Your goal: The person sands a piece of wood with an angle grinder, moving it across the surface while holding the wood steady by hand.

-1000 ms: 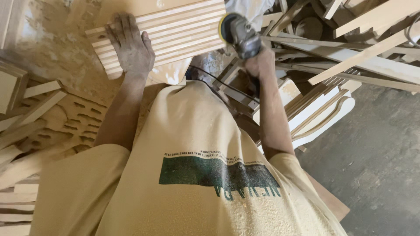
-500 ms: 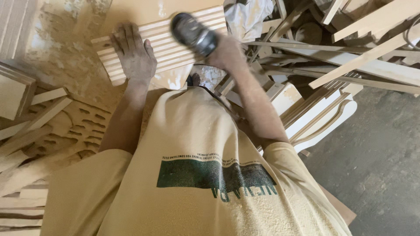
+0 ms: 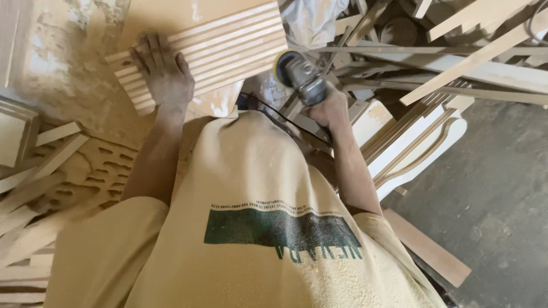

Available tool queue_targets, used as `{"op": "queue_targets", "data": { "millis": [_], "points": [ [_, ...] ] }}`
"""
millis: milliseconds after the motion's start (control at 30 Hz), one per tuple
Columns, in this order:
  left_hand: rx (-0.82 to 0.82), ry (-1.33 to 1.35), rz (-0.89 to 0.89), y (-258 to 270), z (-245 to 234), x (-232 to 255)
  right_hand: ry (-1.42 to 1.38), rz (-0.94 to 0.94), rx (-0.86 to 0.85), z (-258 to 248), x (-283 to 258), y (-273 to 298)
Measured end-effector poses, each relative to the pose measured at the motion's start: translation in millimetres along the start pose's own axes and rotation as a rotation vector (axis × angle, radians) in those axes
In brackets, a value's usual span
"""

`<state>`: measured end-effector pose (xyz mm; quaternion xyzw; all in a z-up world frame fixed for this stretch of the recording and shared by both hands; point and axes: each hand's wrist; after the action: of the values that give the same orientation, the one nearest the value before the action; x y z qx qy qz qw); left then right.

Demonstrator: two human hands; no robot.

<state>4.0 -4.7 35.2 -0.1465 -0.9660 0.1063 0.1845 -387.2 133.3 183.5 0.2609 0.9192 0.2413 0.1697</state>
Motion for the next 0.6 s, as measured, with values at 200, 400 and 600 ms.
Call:
{"op": "queue_targets", "data": {
  "millis": [200,400,600],
  "points": [
    [-0.006,0.114,-0.047,-5,-5,5,-0.216,0.207,0.154,11,36,-4],
    [-0.144,0.121,-0.096,-8,0,-7,-1.272,0.269,0.281,6,40,23],
    [-0.384,0.154,0.173,-43,-40,17,-1.746,0.13,0.329,11,98,31]
  ]
}}
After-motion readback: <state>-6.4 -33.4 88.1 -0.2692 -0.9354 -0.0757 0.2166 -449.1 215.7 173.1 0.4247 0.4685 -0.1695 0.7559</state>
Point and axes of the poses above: each hand's wrist, its own y-axis away from the middle knuckle, its own z-axis out of the palm, x = y × z, and after that the axes turned 6 degrees about y, right-handed
